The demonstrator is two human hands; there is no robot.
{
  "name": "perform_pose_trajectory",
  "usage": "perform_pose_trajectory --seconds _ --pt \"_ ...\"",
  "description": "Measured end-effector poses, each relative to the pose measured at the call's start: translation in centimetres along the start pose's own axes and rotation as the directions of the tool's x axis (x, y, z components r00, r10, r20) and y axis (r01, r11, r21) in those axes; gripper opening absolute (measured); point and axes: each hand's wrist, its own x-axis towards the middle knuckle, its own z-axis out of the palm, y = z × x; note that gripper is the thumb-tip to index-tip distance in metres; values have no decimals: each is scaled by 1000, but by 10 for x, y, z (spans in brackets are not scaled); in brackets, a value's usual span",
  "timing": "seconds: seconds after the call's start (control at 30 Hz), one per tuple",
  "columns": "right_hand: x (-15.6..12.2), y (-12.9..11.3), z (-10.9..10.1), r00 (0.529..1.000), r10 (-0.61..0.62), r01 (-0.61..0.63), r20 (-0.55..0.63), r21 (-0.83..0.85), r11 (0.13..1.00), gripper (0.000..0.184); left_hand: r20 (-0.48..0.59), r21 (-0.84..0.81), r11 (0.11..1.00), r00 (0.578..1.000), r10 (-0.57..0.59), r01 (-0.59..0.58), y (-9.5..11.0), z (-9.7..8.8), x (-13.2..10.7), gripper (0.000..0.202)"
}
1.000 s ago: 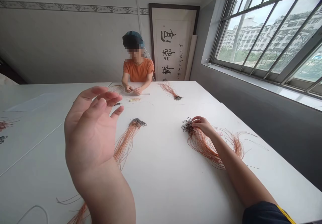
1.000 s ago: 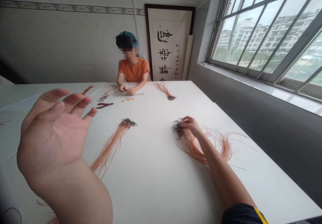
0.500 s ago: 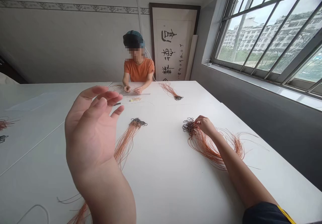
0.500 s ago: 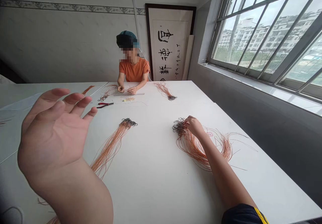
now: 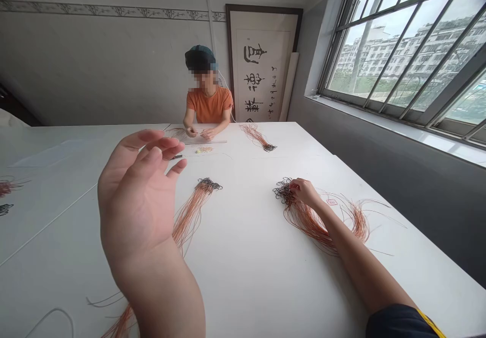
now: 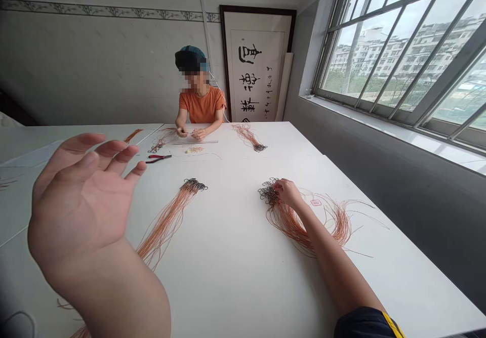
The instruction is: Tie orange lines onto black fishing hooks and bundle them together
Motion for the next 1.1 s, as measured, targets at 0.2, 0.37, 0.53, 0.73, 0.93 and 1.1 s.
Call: perform_pose_trajectory --seconds 0.2,0.37,0.53,0.73,0.93,1.1 --pt "-2 -8 2 996 80 -80 -34 -3 997 24 -5 -4 1000 1000 6 -6 0 1 1 22" --pt "-3 -7 0 970 226 -226 -93 13 974 26 -3 -7 1000 1000 22 -22 -1 1 0 21" --pt "-4 -3 -1 940 318 -316 -126 39 948 25 -9 5 1000 1000 24 -24 -1 0 0 22" --pt "-4 -3 2 948 301 -297 -108 54 953 25 -6 15 1000 1000 26 -26 0 0 1 22" --pt "-3 -10 10 980 166 -161 -107 54 985 25 8 15 999 1000 29 -29 0 1 0 23" --pt "-4 -13 12 990 51 -43 -129 68 997 24 25 23 999 999 30 -31 -1 0 0 21"
